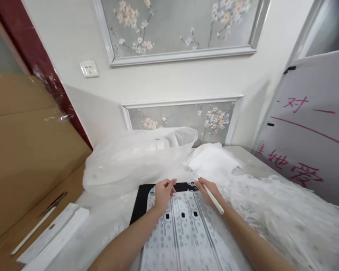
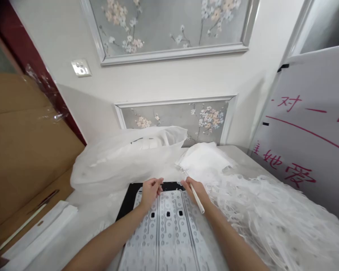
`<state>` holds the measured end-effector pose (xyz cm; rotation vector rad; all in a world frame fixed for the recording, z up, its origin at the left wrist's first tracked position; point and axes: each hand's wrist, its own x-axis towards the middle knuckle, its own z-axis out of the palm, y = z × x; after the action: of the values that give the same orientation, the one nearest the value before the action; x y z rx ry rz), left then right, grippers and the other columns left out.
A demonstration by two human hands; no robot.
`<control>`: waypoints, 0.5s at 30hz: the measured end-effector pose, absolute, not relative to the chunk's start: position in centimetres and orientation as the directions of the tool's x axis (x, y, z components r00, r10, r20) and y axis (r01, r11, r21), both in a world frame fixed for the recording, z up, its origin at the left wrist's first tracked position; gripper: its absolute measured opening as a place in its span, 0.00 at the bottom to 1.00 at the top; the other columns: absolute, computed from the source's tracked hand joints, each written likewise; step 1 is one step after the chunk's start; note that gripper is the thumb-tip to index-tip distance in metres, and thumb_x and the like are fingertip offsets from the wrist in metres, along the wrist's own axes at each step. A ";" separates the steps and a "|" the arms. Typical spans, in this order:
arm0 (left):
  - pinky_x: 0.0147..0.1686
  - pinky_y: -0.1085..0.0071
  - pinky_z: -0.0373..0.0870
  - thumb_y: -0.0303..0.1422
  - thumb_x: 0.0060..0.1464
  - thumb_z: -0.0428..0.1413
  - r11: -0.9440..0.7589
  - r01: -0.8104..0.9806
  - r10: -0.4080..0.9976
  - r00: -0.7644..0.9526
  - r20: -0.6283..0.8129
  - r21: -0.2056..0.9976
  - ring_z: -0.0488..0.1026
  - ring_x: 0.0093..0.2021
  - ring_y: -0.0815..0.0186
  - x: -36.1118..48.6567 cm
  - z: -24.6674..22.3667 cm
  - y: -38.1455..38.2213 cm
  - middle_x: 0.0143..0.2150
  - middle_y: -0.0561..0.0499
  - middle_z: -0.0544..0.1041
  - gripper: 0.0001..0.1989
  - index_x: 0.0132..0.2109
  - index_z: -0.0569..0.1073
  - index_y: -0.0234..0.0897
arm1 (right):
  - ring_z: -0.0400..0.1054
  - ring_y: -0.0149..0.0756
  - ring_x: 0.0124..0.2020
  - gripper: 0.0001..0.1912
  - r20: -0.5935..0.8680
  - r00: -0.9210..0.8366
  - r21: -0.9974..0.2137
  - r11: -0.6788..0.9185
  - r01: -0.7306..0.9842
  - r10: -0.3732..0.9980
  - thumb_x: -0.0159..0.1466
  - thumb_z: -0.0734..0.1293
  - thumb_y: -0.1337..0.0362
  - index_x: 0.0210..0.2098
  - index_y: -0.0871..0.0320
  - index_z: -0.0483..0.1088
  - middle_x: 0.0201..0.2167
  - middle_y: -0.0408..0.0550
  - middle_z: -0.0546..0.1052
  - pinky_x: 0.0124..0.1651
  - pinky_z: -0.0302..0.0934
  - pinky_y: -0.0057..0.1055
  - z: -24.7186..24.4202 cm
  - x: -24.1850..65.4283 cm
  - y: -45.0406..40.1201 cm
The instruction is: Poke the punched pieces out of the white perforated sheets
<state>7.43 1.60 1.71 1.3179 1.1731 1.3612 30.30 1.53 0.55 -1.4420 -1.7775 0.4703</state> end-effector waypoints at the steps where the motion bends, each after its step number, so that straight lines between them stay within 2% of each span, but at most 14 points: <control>1: 0.17 0.75 0.59 0.51 0.58 0.58 -0.182 0.039 0.982 -0.052 0.183 0.983 0.64 0.16 0.73 7.3 1.7 1.6 0.24 0.50 0.76 0.23 0.35 0.79 0.33 | 0.59 0.33 0.22 0.23 0.336 -0.058 -0.700 0.290 0.653 0.940 0.69 0.57 0.45 0.25 0.54 0.60 0.17 0.40 0.64 0.29 0.50 0.30 0.5 30.3 1.5; 3: 0.25 0.73 0.70 0.49 0.59 0.57 -0.274 0.057 0.959 -0.055 0.277 0.960 0.73 0.24 0.69 7.0 1.6 1.7 0.37 0.46 0.81 0.21 0.48 0.79 0.36 | 0.59 0.33 0.22 0.23 0.330 -0.070 -0.693 0.292 0.659 0.941 0.69 0.57 0.45 0.25 0.54 0.59 0.17 0.40 0.64 0.29 0.50 0.30 0.6 30.3 1.5; 4: 0.34 0.69 0.75 0.47 0.58 0.59 -0.335 0.070 0.939 -0.051 0.339 0.940 0.78 0.33 0.66 7.0 1.5 1.8 0.46 0.44 0.80 0.21 0.52 0.78 0.39 | 0.59 0.33 0.22 0.23 0.326 -0.072 -0.691 0.290 0.662 0.943 0.69 0.57 0.45 0.25 0.54 0.59 0.18 0.40 0.64 0.29 0.50 0.30 0.6 30.3 1.5; 5: 0.45 0.65 0.75 0.46 0.56 0.60 -0.384 0.091 0.920 -0.042 0.389 0.919 0.79 0.43 0.62 6.9 1.5 2.0 0.52 0.44 0.79 0.22 0.54 0.77 0.41 | 0.59 0.33 0.22 0.23 0.322 -0.072 -0.688 0.286 0.667 0.944 0.69 0.57 0.45 0.26 0.54 0.59 0.18 0.40 0.64 0.30 0.50 0.30 0.6 30.4 1.6; 6: 0.54 0.61 0.72 0.46 0.56 0.61 -0.411 0.113 0.908 -0.031 0.417 0.904 0.77 0.51 0.58 6.9 1.4 2.1 0.54 0.44 0.78 0.20 0.51 0.79 0.42 | 0.60 0.33 0.22 0.23 0.318 -0.072 -0.685 0.281 0.672 0.946 0.69 0.56 0.44 0.26 0.54 0.59 0.18 0.40 0.64 0.30 0.51 0.30 0.7 30.5 1.6; 7: 0.60 0.58 0.67 0.46 0.56 0.61 -0.412 0.126 0.909 -0.016 0.417 0.903 0.75 0.54 0.55 6.9 1.5 2.1 0.51 0.43 0.80 0.18 0.47 0.81 0.40 | 0.60 0.33 0.22 0.24 0.314 -0.072 -0.680 0.277 0.679 0.947 0.69 0.56 0.44 0.26 0.54 0.59 0.18 0.40 0.64 0.30 0.51 0.30 0.7 30.5 1.6; 9: 0.63 0.53 0.63 0.49 0.61 0.55 -0.341 0.074 0.939 -0.010 0.343 0.937 0.78 0.49 0.54 7.0 1.8 2.0 0.36 0.43 0.82 0.21 0.43 0.81 0.37 | 0.60 0.34 0.23 0.23 0.316 -0.076 -0.670 0.279 0.688 0.946 0.69 0.55 0.44 0.26 0.54 0.59 0.18 0.40 0.64 0.31 0.51 0.31 0.8 30.7 1.6; 10: 0.62 0.52 0.64 0.51 0.63 0.53 -0.290 0.001 0.957 -0.020 0.290 0.957 0.80 0.44 0.55 7.1 2.2 1.8 0.32 0.45 0.81 0.23 0.47 0.80 0.36 | 0.60 0.34 0.23 0.23 0.319 -0.078 -0.666 0.282 0.690 0.944 0.69 0.55 0.44 0.26 0.54 0.59 0.19 0.41 0.64 0.31 0.51 0.31 0.9 30.8 1.6; 11: 0.61 0.51 0.64 0.51 0.64 0.52 -0.243 -0.097 0.970 -0.030 0.241 0.965 0.81 0.40 0.56 7.2 2.8 1.5 0.32 0.45 0.82 0.25 0.53 0.77 0.35 | 0.60 0.35 0.23 0.23 0.323 -0.077 -0.665 0.284 0.691 0.943 0.69 0.55 0.44 0.26 0.53 0.59 0.19 0.41 0.65 0.31 0.52 0.32 0.9 30.8 1.6; 13: 0.59 0.51 0.67 0.48 0.61 0.58 -0.177 -0.307 0.984 -0.034 0.175 0.935 0.81 0.40 0.59 7.4 4.8 0.8 0.47 0.43 0.82 0.31 0.66 0.65 0.39 | 0.60 0.35 0.23 0.22 0.322 -0.074 -0.668 0.282 0.689 0.944 0.69 0.55 0.44 0.26 0.53 0.60 0.18 0.42 0.65 0.31 0.52 0.33 1.0 30.9 1.6; 15: 0.58 0.55 0.69 0.40 0.55 0.65 -0.180 -0.424 0.979 0.010 0.203 0.888 0.80 0.48 0.58 7.2 7.6 -0.1 0.60 0.41 0.74 0.36 0.67 0.61 0.43 | 0.61 0.36 0.23 0.22 0.318 -0.070 -0.670 0.277 0.689 0.945 0.69 0.55 0.44 0.26 0.52 0.60 0.18 0.42 0.65 0.31 0.53 0.33 1.1 30.9 1.6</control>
<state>7.25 -0.13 7.64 1.0398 0.7432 1.4849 30.90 1.58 1.05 -1.4792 -1.8259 0.4499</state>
